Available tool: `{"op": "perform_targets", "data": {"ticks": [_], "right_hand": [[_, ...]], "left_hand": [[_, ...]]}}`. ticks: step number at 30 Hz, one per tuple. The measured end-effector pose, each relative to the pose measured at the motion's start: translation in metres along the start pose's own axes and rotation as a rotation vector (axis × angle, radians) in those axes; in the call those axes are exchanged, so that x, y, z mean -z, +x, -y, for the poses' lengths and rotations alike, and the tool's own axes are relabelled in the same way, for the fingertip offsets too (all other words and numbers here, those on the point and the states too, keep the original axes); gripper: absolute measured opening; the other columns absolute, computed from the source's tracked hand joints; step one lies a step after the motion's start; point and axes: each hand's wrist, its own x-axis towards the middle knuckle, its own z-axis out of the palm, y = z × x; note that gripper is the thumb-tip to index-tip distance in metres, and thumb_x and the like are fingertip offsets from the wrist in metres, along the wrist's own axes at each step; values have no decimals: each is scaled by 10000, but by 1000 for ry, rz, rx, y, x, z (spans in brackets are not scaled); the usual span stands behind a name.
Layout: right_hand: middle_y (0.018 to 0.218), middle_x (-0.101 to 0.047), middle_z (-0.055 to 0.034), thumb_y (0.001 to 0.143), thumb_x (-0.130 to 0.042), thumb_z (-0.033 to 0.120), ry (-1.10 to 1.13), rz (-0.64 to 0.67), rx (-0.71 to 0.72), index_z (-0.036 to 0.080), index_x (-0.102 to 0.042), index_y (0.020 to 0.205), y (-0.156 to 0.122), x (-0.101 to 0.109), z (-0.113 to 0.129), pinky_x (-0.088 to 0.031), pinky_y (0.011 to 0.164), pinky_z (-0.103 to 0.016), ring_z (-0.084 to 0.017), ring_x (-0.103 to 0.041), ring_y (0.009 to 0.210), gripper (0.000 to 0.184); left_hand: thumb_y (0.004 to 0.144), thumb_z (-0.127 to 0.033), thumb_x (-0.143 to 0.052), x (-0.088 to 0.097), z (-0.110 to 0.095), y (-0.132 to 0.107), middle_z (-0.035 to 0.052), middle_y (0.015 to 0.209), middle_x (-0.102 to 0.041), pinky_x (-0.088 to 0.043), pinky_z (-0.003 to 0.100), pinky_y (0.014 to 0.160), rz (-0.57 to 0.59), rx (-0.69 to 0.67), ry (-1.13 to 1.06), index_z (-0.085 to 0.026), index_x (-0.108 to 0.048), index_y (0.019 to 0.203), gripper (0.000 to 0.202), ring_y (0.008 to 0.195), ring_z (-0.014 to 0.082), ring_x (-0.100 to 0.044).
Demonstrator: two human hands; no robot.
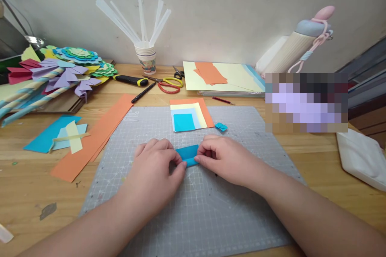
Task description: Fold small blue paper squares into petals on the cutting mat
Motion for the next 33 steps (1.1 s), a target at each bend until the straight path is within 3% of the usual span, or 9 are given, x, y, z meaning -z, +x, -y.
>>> {"op": "perform_targets", "data": {"ticks": [23, 28, 33], "right_hand": [[774, -587, 14, 836, -596, 221, -159, -70, -47, 187, -569, 721, -2, -8, 7, -294, 552, -260, -133, -507, 669, 123], [782, -589, 15, 831, -599, 216, -146, -74, -47, 189, -575, 732, -3, -8, 6, -298, 559, -260, -135, -509, 678, 106], [776, -580, 20, 826, -599, 202, -130, -82, -24, 189, -556, 725, -4, -9, 5, -295, 561, -256, -130, -505, 682, 110]], "left_hand": [[840, -303, -547, 0, -1, 4, 11, 761, -597, -333, 399, 761, -8, 36, 107, -195, -590, 617, 251, 816, 221, -523], [853, -207, -557, 3, -2, 1, 0, 800, -609, -334, 381, 737, -70, -120, 217, -216, -627, 758, 119, 825, 221, -525], [873, -103, -498, 0, -9, -15, 4, 722, -623, -362, 375, 669, 23, -287, 370, -234, -683, 813, 235, 718, 216, -553]]}}
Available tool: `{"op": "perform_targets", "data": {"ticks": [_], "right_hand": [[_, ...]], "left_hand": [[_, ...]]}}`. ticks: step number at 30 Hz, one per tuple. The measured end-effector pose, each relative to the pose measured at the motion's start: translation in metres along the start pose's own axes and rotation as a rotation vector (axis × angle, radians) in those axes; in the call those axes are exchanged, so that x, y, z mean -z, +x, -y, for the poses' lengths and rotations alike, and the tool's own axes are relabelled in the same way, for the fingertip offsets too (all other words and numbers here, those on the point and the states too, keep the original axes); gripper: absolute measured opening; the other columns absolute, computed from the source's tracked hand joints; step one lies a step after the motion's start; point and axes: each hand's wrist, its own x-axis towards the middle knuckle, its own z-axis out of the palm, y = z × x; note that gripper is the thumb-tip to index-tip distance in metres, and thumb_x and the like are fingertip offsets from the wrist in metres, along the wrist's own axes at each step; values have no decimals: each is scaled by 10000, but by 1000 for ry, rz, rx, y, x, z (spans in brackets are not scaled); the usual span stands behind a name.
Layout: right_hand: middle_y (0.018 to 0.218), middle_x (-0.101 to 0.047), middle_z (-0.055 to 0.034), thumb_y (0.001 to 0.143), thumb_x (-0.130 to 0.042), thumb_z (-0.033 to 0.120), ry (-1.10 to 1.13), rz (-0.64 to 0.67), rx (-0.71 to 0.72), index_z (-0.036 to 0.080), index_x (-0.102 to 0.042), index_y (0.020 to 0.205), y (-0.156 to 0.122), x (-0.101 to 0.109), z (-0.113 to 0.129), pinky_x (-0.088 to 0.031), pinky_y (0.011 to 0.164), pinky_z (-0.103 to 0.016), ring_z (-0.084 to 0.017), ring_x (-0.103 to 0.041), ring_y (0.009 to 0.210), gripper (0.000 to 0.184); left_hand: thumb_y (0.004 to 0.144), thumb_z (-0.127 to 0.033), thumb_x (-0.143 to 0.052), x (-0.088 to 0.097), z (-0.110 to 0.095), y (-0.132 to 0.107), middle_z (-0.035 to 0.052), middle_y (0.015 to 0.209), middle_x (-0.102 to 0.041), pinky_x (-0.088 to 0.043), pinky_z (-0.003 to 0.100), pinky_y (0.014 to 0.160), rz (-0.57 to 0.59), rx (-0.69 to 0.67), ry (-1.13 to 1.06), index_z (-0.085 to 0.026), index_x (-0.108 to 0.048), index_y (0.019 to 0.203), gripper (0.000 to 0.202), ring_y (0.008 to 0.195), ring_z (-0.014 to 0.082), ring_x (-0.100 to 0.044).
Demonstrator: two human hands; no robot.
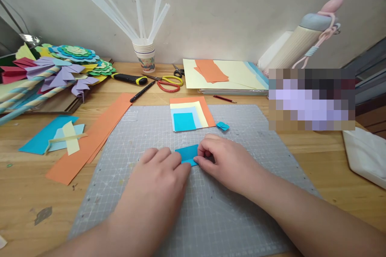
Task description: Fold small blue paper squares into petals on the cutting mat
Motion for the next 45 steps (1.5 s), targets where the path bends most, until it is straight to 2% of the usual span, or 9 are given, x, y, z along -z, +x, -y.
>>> {"op": "perform_targets", "data": {"ticks": [2, 5, 11, 16, 26, 29, 32, 35, 45], "right_hand": [[766, -572, 25, 819, -603, 200, 4, -2, -2, 190, -547, 712, 1, 0, 0, -286, 550, -252, -126, -497, 671, 121], [761, -567, 28, 815, -599, 193, 8, 7, -23, 189, -540, 700, 2, 0, 1, -282, 543, -249, -123, -495, 663, 129], [758, -562, 28, 821, -582, 185, 6, 19, -24, 186, -536, 698, 3, -1, 1, -286, 549, -252, -119, -493, 659, 132], [758, -560, 30, 822, -574, 179, -2, 18, -21, 185, -538, 696, 2, -1, 1, -283, 542, -251, -115, -484, 649, 131], [765, -579, 23, 816, -572, 174, -3, 1, -7, 185, -538, 693, 2, 0, 1, -285, 537, -251, -120, -506, 659, 128], [811, -609, 18, 812, -571, 167, 2, -47, 9, 200, -576, 797, -1, 1, 4, -294, 541, -252, -125, -529, 666, 37], [795, -638, 12, 856, -507, 164, -38, -111, 78, 214, -614, 838, -11, 4, 11, -308, 558, -266, -136, -559, 671, 120], [674, -655, 13, 895, -465, 209, -120, -55, 165, 221, -652, 765, -22, 4, 19, -306, 551, -286, -153, -589, 618, 228], [691, -722, -14, 840, -529, 129, -389, 65, 214, 218, -704, 957, -36, -4, 25, -215, 433, -308, -191, -638, 527, 229]], "left_hand": [[864, -114, -491, -2, -6, -7, 26, 715, -645, -383, 383, 625, 37, -21, 80, -208, -697, 949, 241, 659, 225, -561], [830, -120, -494, -5, -14, -15, 67, 735, -672, -419, 378, 567, 108, -65, 159, -120, -601, 1250, 433, 642, 247, -587], [795, -97, -466, -3, -18, -18, 104, 818, -695, -481, 383, 560, 210, -60, 172, -83, -498, 1369, 575, 694, 266, -617], [788, -87, -470, -3, -17, -15, 107, 819, -697, -502, 392, 564, 235, -52, 152, -75, -487, 1378, 590, 699, 269, -620], [812, -115, -481, -3, -16, -17, 108, 809, -699, -499, 395, 569, 181, -37, 115, -94, -567, 1308, 504, 699, 269, -626], [814, -124, -489, -6, -15, -17, 98, 787, -691, -505, 400, 574, 155, -40, 92, -89, -585, 1281, 478, 689, 266, -621], [810, -114, -486, -6, -15, -15, 87, 770, -682, -509, 408, 573, 151, -34, 79, -96, -596, 1259, 462, 683, 267, -619], [792, -105, -489, -5, -15, -14, 81, 775, -674, -514, 414, 570, 177, -29, 64, -118, -631, 1202, 434, 679, 268, -615], [780, -110, -484, -6, -16, -15, 115, 798, -698, -517, 401, 559, 157, -68, 94, -46, -584, 1261, 496, 673, 267, -614]]}}
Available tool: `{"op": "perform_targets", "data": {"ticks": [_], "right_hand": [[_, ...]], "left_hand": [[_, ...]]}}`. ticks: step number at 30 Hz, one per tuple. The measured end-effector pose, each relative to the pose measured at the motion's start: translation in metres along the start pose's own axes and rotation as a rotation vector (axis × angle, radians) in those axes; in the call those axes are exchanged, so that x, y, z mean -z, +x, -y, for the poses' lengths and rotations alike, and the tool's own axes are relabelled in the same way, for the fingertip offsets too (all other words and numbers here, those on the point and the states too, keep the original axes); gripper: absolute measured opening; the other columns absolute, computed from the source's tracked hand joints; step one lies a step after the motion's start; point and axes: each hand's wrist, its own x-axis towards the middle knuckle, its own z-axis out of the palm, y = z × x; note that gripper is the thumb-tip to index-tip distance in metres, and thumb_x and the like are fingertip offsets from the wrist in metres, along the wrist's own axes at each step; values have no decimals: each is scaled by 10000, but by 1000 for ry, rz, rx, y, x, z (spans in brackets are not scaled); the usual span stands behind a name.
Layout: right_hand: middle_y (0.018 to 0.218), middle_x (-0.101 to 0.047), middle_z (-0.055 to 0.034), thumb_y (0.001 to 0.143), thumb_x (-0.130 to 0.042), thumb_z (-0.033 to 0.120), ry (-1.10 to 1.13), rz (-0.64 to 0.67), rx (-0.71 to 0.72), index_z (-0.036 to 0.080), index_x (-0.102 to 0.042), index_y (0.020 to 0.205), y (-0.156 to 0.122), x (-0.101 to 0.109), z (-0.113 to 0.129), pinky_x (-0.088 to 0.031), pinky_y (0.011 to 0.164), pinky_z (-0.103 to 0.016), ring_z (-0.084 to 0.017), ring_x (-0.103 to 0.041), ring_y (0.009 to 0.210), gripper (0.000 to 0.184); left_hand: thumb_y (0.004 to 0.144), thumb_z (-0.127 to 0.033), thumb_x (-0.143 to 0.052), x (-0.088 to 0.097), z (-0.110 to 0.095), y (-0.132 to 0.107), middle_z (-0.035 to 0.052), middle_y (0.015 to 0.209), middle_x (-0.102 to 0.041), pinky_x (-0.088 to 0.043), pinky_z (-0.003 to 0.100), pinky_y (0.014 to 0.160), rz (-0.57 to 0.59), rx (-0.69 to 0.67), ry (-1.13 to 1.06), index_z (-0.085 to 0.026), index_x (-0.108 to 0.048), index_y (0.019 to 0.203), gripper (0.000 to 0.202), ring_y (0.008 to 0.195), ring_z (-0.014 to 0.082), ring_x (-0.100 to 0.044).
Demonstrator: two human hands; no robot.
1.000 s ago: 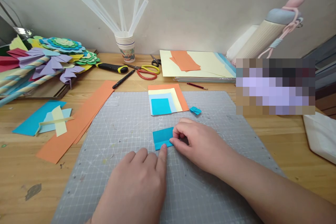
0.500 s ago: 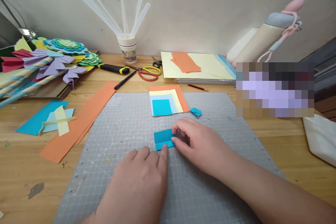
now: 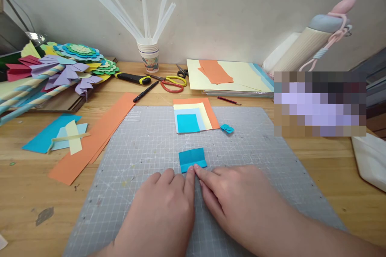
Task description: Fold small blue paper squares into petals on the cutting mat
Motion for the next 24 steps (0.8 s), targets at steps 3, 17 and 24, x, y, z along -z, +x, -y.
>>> {"op": "perform_targets", "data": {"ticks": [3, 17, 24], "right_hand": [[682, -723, -14, 854, -516, 138, -16, 22, -29, 226, -697, 1032, -1, 0, 1, -219, 422, -306, -205, -650, 527, 269], [717, -744, -55, 835, -514, 106, -34, 89, -95, 199, -698, 1082, 0, 2, 3, -340, 427, -291, -213, -678, 555, 321], [694, -742, -53, 780, -566, 88, -80, 146, -142, 211, -723, 954, 0, 9, 1, -283, 398, -290, -217, -676, 540, 265]], "left_hand": [[772, -95, -479, 0, 0, 0, 117, 811, -705, -517, 404, 561, 9, 8, -5, -51, -584, 1267, 508, 684, 272, -620], [764, -77, -459, 3, 0, 0, 143, 853, -712, -514, 407, 572, 81, 4, 16, -51, -548, 1317, 561, 702, 286, -627], [777, -121, -503, -1, 0, 0, 104, 796, -684, -509, 415, 582, 7, 19, 5, -86, -599, 1244, 478, 698, 281, -614]]}}
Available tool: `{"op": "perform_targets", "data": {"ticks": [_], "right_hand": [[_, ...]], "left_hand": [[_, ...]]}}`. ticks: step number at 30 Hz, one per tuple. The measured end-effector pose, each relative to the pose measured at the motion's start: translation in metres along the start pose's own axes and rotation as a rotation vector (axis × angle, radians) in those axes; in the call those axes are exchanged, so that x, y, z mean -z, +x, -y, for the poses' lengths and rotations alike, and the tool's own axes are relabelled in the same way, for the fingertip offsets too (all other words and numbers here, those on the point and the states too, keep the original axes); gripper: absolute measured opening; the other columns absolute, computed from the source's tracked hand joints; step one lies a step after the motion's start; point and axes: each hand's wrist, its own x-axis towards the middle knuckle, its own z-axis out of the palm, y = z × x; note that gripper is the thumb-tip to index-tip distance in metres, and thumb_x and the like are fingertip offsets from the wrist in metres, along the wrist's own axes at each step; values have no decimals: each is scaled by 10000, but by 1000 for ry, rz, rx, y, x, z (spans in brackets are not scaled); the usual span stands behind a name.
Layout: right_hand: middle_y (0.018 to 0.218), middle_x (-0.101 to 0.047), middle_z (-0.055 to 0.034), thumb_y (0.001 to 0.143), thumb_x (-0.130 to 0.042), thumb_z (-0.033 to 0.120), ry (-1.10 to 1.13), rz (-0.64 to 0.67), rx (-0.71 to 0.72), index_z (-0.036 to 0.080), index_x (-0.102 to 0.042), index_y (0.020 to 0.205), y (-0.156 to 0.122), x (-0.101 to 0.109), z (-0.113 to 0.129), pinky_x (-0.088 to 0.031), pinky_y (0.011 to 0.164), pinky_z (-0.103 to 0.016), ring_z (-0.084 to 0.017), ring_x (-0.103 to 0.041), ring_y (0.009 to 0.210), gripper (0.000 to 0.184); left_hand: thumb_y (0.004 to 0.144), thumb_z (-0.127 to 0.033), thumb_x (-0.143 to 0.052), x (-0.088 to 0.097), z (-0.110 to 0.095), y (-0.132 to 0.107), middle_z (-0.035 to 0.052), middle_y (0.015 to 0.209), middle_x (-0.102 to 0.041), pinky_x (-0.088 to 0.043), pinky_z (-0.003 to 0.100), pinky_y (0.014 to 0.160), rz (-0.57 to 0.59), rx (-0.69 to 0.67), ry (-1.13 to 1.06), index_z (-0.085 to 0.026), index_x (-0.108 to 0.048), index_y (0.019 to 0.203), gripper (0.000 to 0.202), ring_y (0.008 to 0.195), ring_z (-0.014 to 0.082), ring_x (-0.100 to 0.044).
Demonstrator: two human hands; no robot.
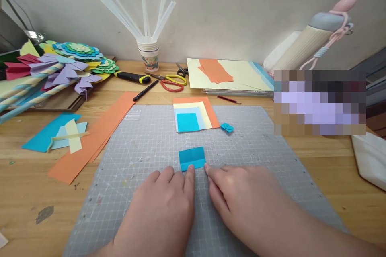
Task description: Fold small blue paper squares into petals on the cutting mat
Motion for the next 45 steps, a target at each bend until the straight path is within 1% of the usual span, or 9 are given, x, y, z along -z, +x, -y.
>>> {"op": "perform_targets", "data": {"ticks": [2, 7, 14, 18, 22, 30, 33, 38, 45], "right_hand": [[719, -748, -50, 761, -575, 74, -2, 18, 11, 212, -724, 926, 1, 2, 0, -264, 393, -293, -218, -675, 544, 261], [773, -756, -45, 752, -577, 61, 16, 59, 15, 214, -718, 880, 3, 4, 0, -236, 405, -301, -226, -684, 582, 244], [663, -704, -31, 795, -552, 99, 61, 14, 2, 199, -659, 769, 4, 1, 0, -212, 436, -312, -216, -649, 562, 149], [688, -651, -20, 861, -502, 169, 160, -136, 10, 199, -588, 696, 13, -2, -8, -294, 505, -312, -199, -609, 619, 189], [922, -618, -47, 831, -607, 219, 266, -219, 206, 174, -591, 862, 26, -4, -23, -419, 684, -319, -209, -572, 843, 56], [883, -631, -56, 921, -523, 190, 247, -358, 485, 153, -619, 811, 35, -9, -37, -423, 761, -342, -200, -558, 842, 150], [928, -653, -66, 918, -527, 176, 282, -466, 521, 147, -617, 819, 33, -9, -35, -409, 804, -359, -204, -568, 878, 137], [936, -671, -41, 928, -541, 174, 490, -614, 509, 174, -598, 894, 33, -9, -35, -395, 827, -338, -178, -588, 917, 66], [831, -631, -35, 929, -519, 168, 636, -620, 546, 175, -553, 854, 32, -12, -30, -416, 805, -344, -167, -563, 821, 83]], "left_hand": [[792, -124, -497, -1, -1, 3, 85, 794, -674, -509, 410, 571, -8, 15, -32, -133, -631, 1189, 419, 702, 276, -617], [807, -122, -496, 3, -1, 4, 93, 843, -676, -520, 415, 582, 17, 14, -36, -128, -534, 1317, 511, 719, 278, -634], [760, -15, -450, 25, 3, -1, 81, 747, -669, -510, 419, 570, 226, 103, 17, -181, -672, 909, 315, 663, 286, -648], [799, -53, -451, 20, 5, 2, 60, 682, -641, -491, 401, 552, 93, 100, 3, -194, -619, 749, 225, 618, 267, -623], [851, -112, -445, 10, 11, 11, 44, 713, -612, -493, 420, 574, -118, 123, -24, -206, -559, 714, 202, 660, 266, -607], [889, -156, -474, 5, 23, 24, 28, 813, -592, -482, 392, 683, -232, 73, -215, -190, -569, 784, 146, 774, 230, -568], [914, -146, -431, 4, 25, 22, 23, 778, -577, -454, 356, 643, -305, 40, -277, -187, -564, 735, 226, 729, 208, -543], [918, -189, -449, 7, 25, 17, 12, 774, -583, -423, 307, 611, -409, 115, -476, -192, -572, 789, 179, 716, 183, -542], [891, -161, -458, 11, 21, 17, -3, 711, -554, -392, 275, 601, -424, 74, -591, -192, -520, 717, 187, 693, 160, -517]]}}
